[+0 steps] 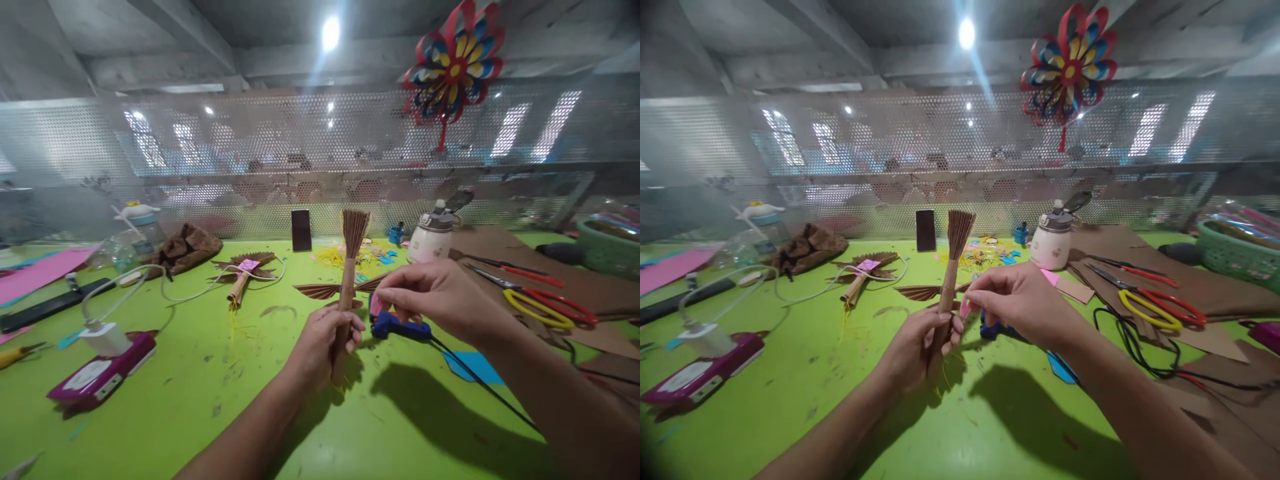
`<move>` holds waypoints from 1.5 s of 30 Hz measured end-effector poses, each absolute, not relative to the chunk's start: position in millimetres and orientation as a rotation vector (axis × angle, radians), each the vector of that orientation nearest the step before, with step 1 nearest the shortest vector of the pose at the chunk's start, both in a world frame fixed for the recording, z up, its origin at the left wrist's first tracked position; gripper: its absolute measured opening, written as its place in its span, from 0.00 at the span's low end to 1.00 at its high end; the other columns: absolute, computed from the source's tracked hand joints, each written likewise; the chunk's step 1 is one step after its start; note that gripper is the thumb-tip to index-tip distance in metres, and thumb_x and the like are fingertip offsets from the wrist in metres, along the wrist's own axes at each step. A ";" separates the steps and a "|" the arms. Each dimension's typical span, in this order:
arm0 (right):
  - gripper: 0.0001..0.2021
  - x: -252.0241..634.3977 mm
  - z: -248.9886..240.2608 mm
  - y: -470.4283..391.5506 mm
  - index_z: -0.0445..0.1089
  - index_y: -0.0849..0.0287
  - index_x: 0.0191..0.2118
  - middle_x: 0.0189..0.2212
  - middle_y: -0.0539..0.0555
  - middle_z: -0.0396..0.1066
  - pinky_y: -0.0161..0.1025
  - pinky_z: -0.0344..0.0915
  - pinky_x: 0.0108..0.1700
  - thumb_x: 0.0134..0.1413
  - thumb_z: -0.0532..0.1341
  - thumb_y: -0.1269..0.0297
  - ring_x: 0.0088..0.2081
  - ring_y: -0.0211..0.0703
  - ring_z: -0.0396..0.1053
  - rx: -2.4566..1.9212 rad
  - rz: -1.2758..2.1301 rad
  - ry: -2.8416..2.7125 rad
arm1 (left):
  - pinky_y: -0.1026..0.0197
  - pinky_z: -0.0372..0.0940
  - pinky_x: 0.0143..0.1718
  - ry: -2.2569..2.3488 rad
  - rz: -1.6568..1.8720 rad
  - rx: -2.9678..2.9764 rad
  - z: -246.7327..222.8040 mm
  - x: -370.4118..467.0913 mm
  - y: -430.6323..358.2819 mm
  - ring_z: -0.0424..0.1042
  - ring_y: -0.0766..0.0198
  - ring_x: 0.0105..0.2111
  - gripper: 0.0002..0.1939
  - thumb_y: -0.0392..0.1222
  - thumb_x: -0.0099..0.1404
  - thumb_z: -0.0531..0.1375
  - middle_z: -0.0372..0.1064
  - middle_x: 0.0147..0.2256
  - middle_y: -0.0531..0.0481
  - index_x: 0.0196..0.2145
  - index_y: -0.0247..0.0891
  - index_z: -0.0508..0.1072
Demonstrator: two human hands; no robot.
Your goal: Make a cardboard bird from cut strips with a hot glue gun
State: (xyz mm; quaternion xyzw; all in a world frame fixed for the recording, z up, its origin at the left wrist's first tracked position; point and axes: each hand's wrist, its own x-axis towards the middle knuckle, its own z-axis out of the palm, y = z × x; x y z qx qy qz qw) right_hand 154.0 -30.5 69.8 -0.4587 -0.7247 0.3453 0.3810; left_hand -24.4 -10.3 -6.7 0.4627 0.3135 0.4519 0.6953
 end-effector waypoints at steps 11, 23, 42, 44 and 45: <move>0.07 144.5 86.3 -4.2 0.75 0.63 0.24 0.14 0.50 0.67 0.28 0.57 0.16 0.45 0.62 0.65 0.15 0.30 0.61 -1.204 0.978 -1.975 | 0.69 0.55 0.17 0.779 0.960 1.096 -8.8 -20.8 -10.1 0.64 0.70 0.19 0.06 0.38 0.53 0.55 0.68 0.24 0.45 0.28 0.32 0.67; 0.08 141.3 72.7 3.1 0.73 0.65 0.25 0.16 0.53 0.69 0.28 0.58 0.16 0.45 0.62 0.65 0.15 0.31 0.63 -1.174 1.008 -1.844 | 0.69 0.54 0.15 0.727 0.904 1.100 -7.5 -21.5 -10.7 0.62 0.70 0.17 0.14 0.38 0.54 0.54 0.68 0.22 0.46 0.38 0.29 0.68; 0.08 141.8 65.1 5.3 0.74 0.65 0.27 0.16 0.53 0.69 0.29 0.58 0.17 0.45 0.62 0.64 0.16 0.31 0.62 -1.218 0.828 -1.865 | 0.69 0.54 0.16 0.700 0.906 1.090 -6.0 -21.4 -11.7 0.62 0.71 0.18 0.14 0.37 0.55 0.53 0.67 0.23 0.47 0.39 0.29 0.67; 0.08 141.9 64.8 4.5 0.74 0.65 0.27 0.16 0.53 0.69 0.29 0.58 0.17 0.46 0.62 0.64 0.17 0.31 0.62 -1.207 0.816 -1.870 | 0.69 0.53 0.16 0.703 0.902 1.086 -5.3 -21.3 -12.1 0.62 0.70 0.18 0.15 0.37 0.54 0.53 0.67 0.23 0.47 0.40 0.30 0.67; 0.08 141.6 65.1 3.8 0.74 0.64 0.27 0.16 0.53 0.69 0.29 0.57 0.17 0.46 0.62 0.64 0.17 0.32 0.63 -1.201 0.808 -1.871 | 0.69 0.53 0.16 0.706 0.898 1.084 -5.0 -21.3 -12.1 0.62 0.70 0.18 0.15 0.37 0.54 0.53 0.67 0.23 0.47 0.40 0.30 0.67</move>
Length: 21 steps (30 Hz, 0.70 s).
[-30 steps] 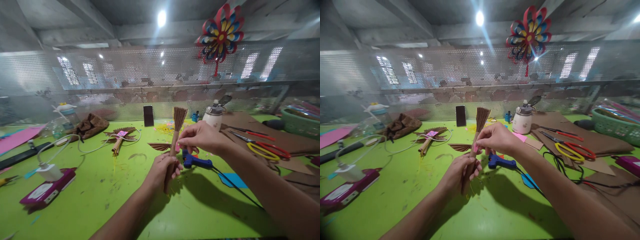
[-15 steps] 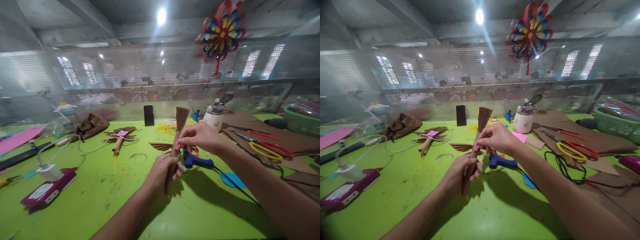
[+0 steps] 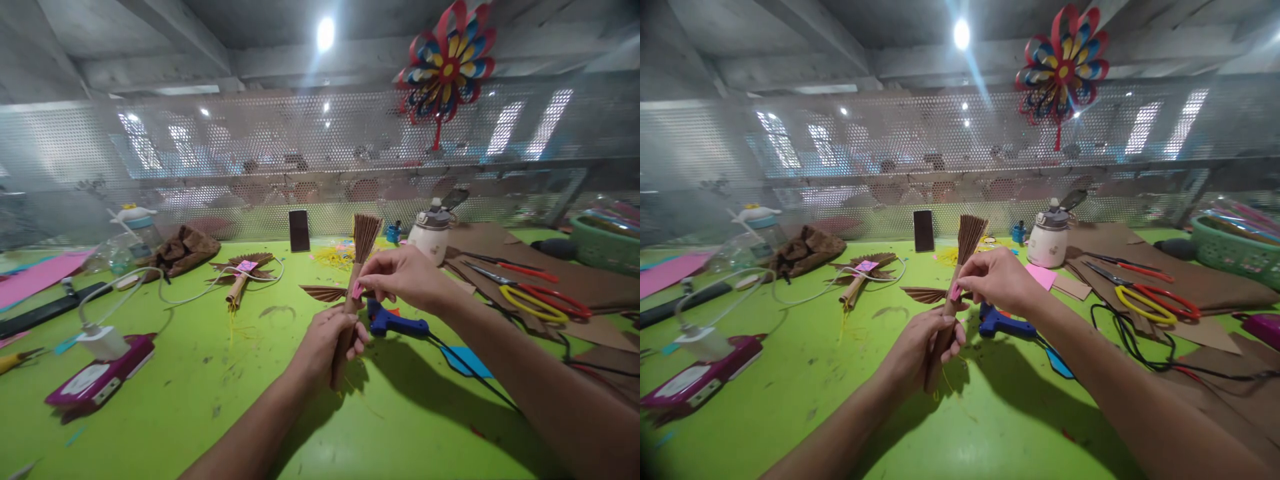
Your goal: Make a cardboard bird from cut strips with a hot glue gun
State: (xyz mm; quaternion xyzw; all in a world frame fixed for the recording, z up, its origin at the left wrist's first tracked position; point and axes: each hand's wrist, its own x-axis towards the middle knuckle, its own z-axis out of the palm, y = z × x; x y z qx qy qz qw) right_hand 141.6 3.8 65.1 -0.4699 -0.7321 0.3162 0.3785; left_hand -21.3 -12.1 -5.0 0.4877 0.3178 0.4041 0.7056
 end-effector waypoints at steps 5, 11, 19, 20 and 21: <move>0.07 138.9 67.0 0.2 0.74 0.64 0.26 0.16 0.52 0.68 0.29 0.57 0.18 0.46 0.61 0.66 0.17 0.31 0.63 -1.183 0.749 -1.890 | 0.69 0.53 0.16 0.707 0.876 1.078 -4.8 -22.0 -12.0 0.62 0.70 0.18 0.16 0.38 0.53 0.54 0.67 0.23 0.47 0.40 0.30 0.67; 0.07 139.2 68.1 -0.6 0.73 0.64 0.26 0.21 0.53 0.71 0.30 0.59 0.20 0.47 0.60 0.66 0.19 0.31 0.64 -1.145 0.749 -1.937 | 0.70 0.53 0.17 0.675 0.855 1.068 -3.9 -23.0 -14.2 0.63 0.70 0.19 0.19 0.46 0.58 0.52 0.67 0.23 0.48 0.42 0.30 0.66; 0.08 142.9 63.3 3.4 0.73 0.64 0.27 0.23 0.54 0.72 0.30 0.59 0.21 0.48 0.60 0.65 0.20 0.32 0.64 -1.121 0.776 -1.956 | 0.70 0.50 0.14 0.750 0.841 1.093 -1.8 -20.7 -12.8 0.62 0.71 0.17 0.23 0.54 0.58 0.54 0.66 0.21 0.49 0.42 0.30 0.66; 0.07 143.1 62.9 3.7 0.73 0.64 0.27 0.23 0.54 0.71 0.30 0.59 0.21 0.48 0.60 0.65 0.20 0.32 0.64 -1.123 0.772 -1.960 | 0.70 0.50 0.14 0.756 0.841 1.094 -1.8 -20.5 -12.4 0.62 0.71 0.16 0.24 0.55 0.58 0.54 0.66 0.21 0.49 0.41 0.31 0.66; 0.07 143.2 62.7 3.8 0.73 0.63 0.27 0.22 0.54 0.71 0.30 0.59 0.21 0.48 0.60 0.65 0.20 0.32 0.64 -1.124 0.766 -1.965 | 0.70 0.50 0.14 0.760 0.840 1.091 -2.0 -20.5 -12.0 0.62 0.71 0.16 0.24 0.56 0.58 0.53 0.66 0.20 0.49 0.41 0.31 0.66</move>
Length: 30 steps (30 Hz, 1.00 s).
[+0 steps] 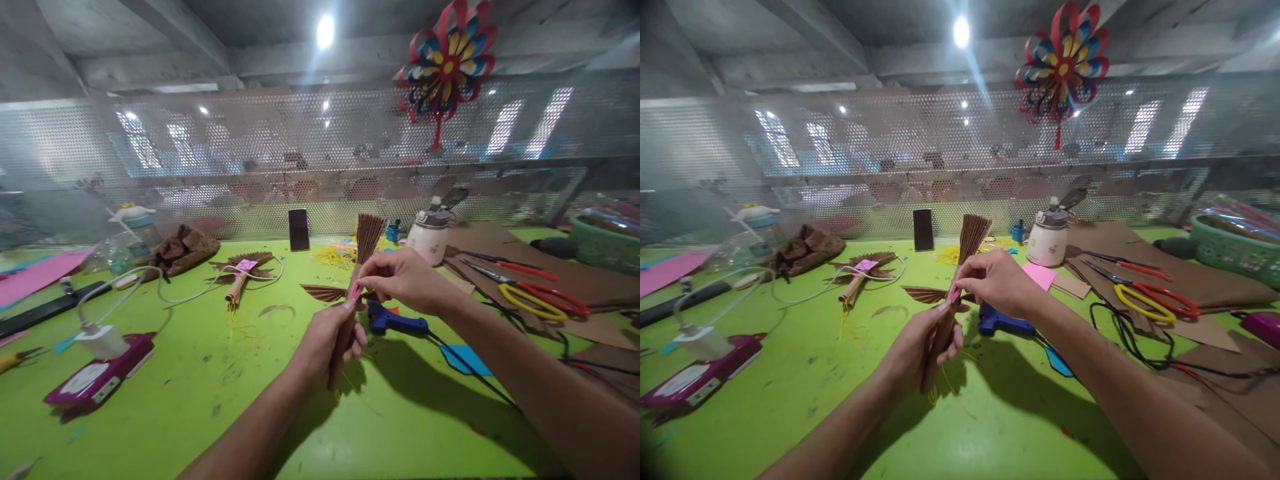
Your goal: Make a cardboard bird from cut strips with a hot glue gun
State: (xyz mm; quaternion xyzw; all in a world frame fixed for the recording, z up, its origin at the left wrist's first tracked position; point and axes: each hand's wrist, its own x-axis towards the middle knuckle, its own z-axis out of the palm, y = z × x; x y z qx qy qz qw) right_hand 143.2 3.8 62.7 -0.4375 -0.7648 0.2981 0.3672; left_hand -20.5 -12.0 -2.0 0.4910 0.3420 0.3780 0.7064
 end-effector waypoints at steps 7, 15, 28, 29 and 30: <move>0.08 140.2 63.8 1.8 0.73 0.63 0.28 0.20 0.53 0.70 0.30 0.59 0.21 0.49 0.59 0.66 0.20 0.32 0.64 -1.127 0.695 -2.006 | 0.70 0.51 0.14 0.789 0.832 1.077 -6.3 -21.9 -9.9 0.62 0.71 0.16 0.23 0.56 0.59 0.52 0.66 0.19 0.50 0.40 0.32 0.66; 0.07 139.0 63.3 1.7 0.72 0.64 0.27 0.21 0.52 0.70 0.31 0.59 0.23 0.49 0.58 0.68 0.21 0.32 0.63 -1.140 0.635 -2.031 | 0.71 0.50 0.13 0.838 0.864 1.171 -1.4 -19.8 -14.6 0.60 0.72 0.14 0.22 0.57 0.59 0.53 0.65 0.18 0.51 0.35 0.32 0.67; 0.08 141.3 61.3 2.7 0.72 0.63 0.28 0.22 0.52 0.70 0.31 0.58 0.25 0.50 0.58 0.66 0.22 0.32 0.63 -1.134 0.578 -2.083 | 0.70 0.49 0.13 0.908 0.820 1.205 -4.2 -20.7 -8.7 0.60 0.72 0.13 0.25 0.60 0.57 0.53 0.65 0.17 0.51 0.35 0.32 0.67; 0.08 141.5 60.5 3.3 0.72 0.63 0.28 0.22 0.52 0.70 0.31 0.58 0.25 0.51 0.58 0.66 0.22 0.32 0.63 -1.129 0.580 -2.087 | 0.70 0.49 0.13 0.914 0.818 1.207 -4.2 -20.8 -8.8 0.59 0.72 0.13 0.25 0.60 0.56 0.53 0.64 0.17 0.51 0.35 0.32 0.67; 0.07 141.5 59.9 3.7 0.72 0.63 0.28 0.22 0.52 0.70 0.31 0.58 0.25 0.51 0.58 0.66 0.22 0.32 0.63 -1.125 0.586 -2.087 | 0.70 0.49 0.13 0.916 0.815 1.208 -4.0 -20.7 -9.2 0.59 0.72 0.13 0.25 0.61 0.57 0.53 0.64 0.17 0.51 0.35 0.32 0.67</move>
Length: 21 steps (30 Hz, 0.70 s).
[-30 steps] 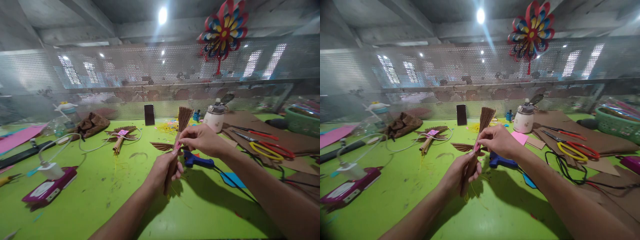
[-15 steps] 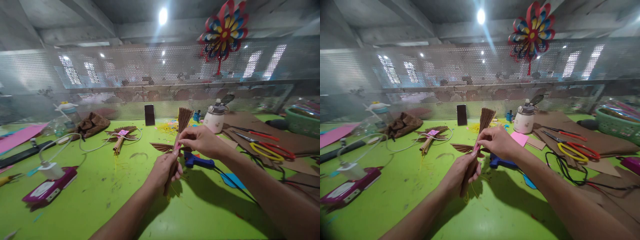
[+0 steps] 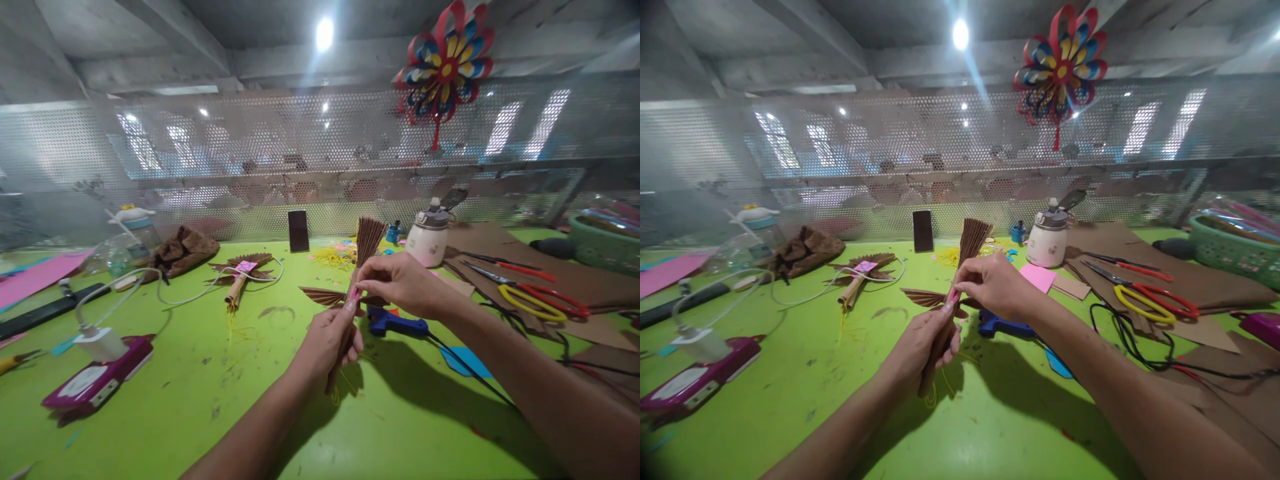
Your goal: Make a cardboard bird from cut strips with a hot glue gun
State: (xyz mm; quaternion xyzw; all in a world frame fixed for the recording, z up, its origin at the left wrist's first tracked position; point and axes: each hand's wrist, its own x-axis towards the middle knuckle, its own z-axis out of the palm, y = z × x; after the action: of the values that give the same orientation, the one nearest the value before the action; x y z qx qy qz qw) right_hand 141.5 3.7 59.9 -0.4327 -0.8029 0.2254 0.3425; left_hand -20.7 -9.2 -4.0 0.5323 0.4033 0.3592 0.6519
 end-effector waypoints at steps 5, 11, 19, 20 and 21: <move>0.06 140.2 59.1 4.3 0.70 0.63 0.28 0.22 0.52 0.70 0.31 0.58 0.24 0.50 0.58 0.67 0.22 0.32 0.62 -1.109 0.610 -2.075 | 0.71 0.48 0.13 0.921 0.864 1.200 0.5 -18.2 -17.5 0.58 0.73 0.13 0.25 0.61 0.58 0.50 0.63 0.17 0.52 0.35 0.33 0.67; 0.07 138.8 56.7 3.5 0.70 0.63 0.29 0.22 0.52 0.69 0.31 0.60 0.23 0.51 0.58 0.65 0.21 0.32 0.62 -1.090 0.701 -2.002 | 0.72 0.47 0.13 0.938 0.905 1.186 4.3 -15.9 -24.0 0.56 0.74 0.13 0.25 0.60 0.59 0.50 0.62 0.16 0.53 0.35 0.33 0.67; 0.08 140.8 51.2 -0.2 0.71 0.62 0.25 0.20 0.50 0.67 0.32 0.61 0.23 0.49 0.60 0.64 0.22 0.33 0.63 -1.106 0.488 -1.947 | 0.71 0.50 0.12 0.893 0.821 1.206 -2.4 -22.5 -11.9 0.58 0.72 0.12 0.28 0.64 0.57 0.49 0.64 0.17 0.52 0.37 0.33 0.66; 0.07 140.6 50.6 -0.8 0.71 0.62 0.25 0.20 0.51 0.68 0.32 0.60 0.23 0.49 0.61 0.66 0.22 0.33 0.63 -1.087 0.421 -1.983 | 0.71 0.50 0.12 0.894 0.823 1.203 -2.4 -22.3 -11.6 0.58 0.72 0.12 0.28 0.64 0.57 0.49 0.64 0.17 0.52 0.37 0.34 0.66; 0.06 140.2 50.1 -1.4 0.71 0.62 0.25 0.21 0.51 0.68 0.32 0.59 0.24 0.48 0.61 0.67 0.23 0.33 0.63 -1.066 0.365 -2.014 | 0.71 0.50 0.12 0.895 0.824 1.201 -2.2 -21.8 -11.7 0.59 0.72 0.12 0.28 0.64 0.57 0.49 0.64 0.16 0.52 0.37 0.34 0.66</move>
State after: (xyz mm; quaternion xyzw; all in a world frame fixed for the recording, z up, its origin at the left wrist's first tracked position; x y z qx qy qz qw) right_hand 140.2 -1.4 50.1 -0.4222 -0.7980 0.1445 0.4051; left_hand -21.8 -11.7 -2.2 0.5301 0.3951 0.3634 0.6563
